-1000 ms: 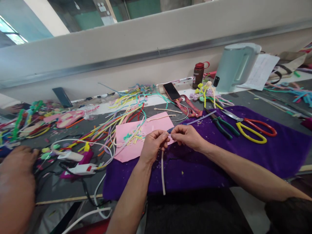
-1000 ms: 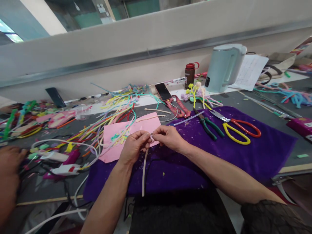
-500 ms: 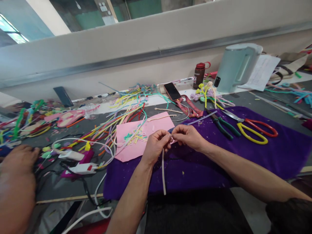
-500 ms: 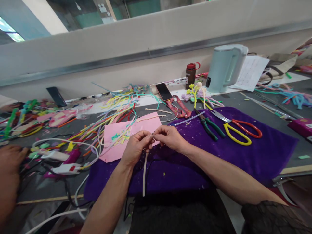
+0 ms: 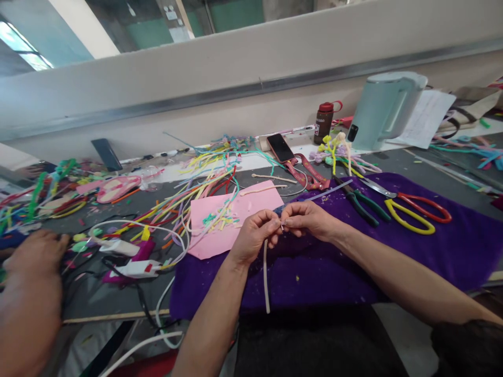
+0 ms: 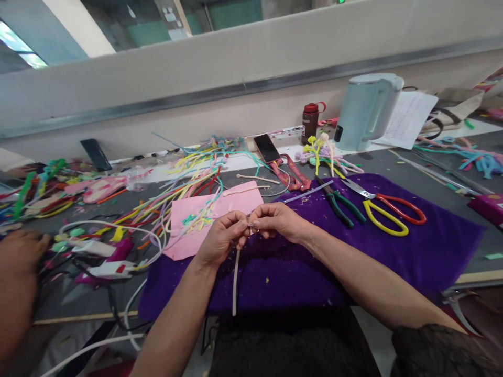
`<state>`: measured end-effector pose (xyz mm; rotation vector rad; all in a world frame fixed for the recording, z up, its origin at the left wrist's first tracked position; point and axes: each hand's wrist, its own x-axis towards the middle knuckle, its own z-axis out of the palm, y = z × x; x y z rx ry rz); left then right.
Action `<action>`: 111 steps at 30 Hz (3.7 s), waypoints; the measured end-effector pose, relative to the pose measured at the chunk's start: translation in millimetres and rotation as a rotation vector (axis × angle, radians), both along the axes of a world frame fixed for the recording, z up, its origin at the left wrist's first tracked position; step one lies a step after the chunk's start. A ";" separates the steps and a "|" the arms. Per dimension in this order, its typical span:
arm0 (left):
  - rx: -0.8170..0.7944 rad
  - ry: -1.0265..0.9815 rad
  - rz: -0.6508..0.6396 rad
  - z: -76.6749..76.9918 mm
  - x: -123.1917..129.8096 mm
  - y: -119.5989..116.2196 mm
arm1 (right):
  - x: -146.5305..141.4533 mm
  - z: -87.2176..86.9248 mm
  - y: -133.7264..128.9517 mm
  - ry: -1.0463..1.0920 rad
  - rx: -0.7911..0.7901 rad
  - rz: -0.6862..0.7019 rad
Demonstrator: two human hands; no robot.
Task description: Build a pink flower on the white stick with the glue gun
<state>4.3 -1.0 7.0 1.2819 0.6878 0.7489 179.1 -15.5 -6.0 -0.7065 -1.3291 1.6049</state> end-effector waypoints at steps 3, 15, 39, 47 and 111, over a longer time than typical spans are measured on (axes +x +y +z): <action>-0.009 -0.004 -0.005 -0.4 -0.4 -0.3 | -0.2 -1.7 0.4 0.028 -0.003 0.006; 0.021 0.011 -0.072 -1.7 -0.4 -1.7 | 9.9 1.3 1.9 -0.046 0.056 0.157; -0.038 -0.011 0.010 -2.1 2.5 1.5 | 2.8 1.9 0.7 -0.014 -0.006 0.052; 0.089 0.046 0.114 -1.3 5.0 -1.1 | 3.5 1.6 1.6 0.040 -0.089 0.063; -0.111 -0.064 0.299 -9.9 -38.7 2.2 | -14.5 0.6 -11.0 -0.403 0.178 -0.198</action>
